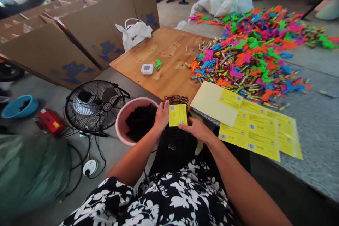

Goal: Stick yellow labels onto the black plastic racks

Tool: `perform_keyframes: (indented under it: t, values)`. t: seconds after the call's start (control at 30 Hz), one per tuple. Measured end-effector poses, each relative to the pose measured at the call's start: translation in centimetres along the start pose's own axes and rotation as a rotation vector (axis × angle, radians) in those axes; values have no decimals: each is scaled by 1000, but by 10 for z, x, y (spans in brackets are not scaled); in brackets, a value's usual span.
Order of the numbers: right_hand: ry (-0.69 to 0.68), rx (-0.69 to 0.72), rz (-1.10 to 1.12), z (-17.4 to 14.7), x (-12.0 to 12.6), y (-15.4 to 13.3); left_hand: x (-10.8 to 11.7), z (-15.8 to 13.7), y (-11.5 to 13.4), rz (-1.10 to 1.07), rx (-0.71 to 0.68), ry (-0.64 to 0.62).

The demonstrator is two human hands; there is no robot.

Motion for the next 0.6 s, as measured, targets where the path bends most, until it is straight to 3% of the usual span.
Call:
perform_keyframes:
  t: [0.1,0.23,0.37,0.47,0.53,0.6]
  values:
    - [20,-15,23,1,4,0,2,-11,1,69,-24,-51]
    - [102,67,20,-2,9,-4,5,-31,-4,44,-124,-175]
    - [285,106,-102,-12,15,-10,3,-40,-15,-159,-12,-292]
    - [411,132,-76,-30,23,-18,1,-39,-12,-206,6,-292]
    - [500,163,64,-51,40,-20,0,-36,-8,-200,5,-273]
    - [640,183,195,-82,71,-16,0,-34,-8,-201,22,-261]
Point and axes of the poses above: each hand's wrist, its own z-axis towards the middle knuckle, its own x-axis out of the back of the hand, y = z × x, the point moved 6 cm from there along z, towards the middle knuckle, and after that the axes turned 8 degrees about z, right-handed, at the moved point
